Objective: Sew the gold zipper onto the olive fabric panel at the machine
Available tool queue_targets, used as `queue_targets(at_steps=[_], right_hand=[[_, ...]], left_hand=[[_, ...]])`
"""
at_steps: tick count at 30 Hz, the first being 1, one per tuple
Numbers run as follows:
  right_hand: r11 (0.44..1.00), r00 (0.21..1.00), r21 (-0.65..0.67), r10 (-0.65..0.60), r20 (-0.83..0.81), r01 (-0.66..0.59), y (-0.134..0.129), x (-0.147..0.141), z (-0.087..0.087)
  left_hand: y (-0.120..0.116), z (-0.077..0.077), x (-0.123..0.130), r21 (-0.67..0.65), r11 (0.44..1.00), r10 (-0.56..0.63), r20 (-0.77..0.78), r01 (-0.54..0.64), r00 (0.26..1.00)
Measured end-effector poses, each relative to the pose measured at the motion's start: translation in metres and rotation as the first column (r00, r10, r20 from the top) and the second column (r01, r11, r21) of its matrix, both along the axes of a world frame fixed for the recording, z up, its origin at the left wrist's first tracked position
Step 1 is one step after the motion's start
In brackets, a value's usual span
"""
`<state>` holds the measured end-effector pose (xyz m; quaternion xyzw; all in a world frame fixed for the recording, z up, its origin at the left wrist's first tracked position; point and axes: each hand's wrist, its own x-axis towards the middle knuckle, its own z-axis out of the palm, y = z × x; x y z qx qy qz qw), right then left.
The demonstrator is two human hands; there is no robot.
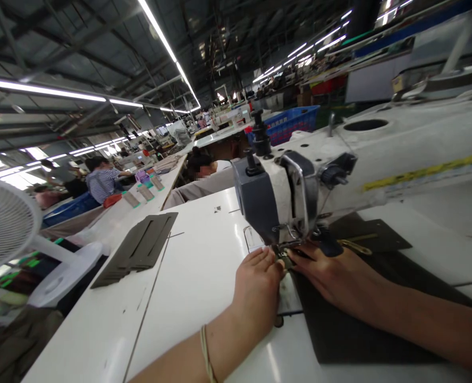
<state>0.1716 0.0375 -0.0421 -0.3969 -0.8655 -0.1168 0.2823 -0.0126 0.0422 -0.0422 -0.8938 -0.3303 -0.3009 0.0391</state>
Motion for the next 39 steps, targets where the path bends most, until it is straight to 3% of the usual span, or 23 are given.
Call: queue_targets(at_steps=[12, 29, 39], right_hand=[[0.999, 1.0, 0.037, 0.013, -0.01, -0.013, 0.0051, -0.0008, -0.0035], [0.997, 0.999, 0.073, 0.037, 0.019, -0.039, 0.01, -0.0008, -0.0061], [0.999, 0.998, -0.041, 0.021, -0.058, -0.023, 0.0033, 0.0026, -0.0088]], left_hand=[[0.0072, -0.0017, -0.0005, -0.01, 1.0, -0.02, 0.042, 0.02, 0.999], [0.0076, -0.002, -0.0027, -0.065, 0.997, 0.04, 0.013, -0.039, 0.999], [0.0023, 0.0001, -0.0033, -0.019, 1.0, 0.024, -0.007, -0.024, 1.0]])
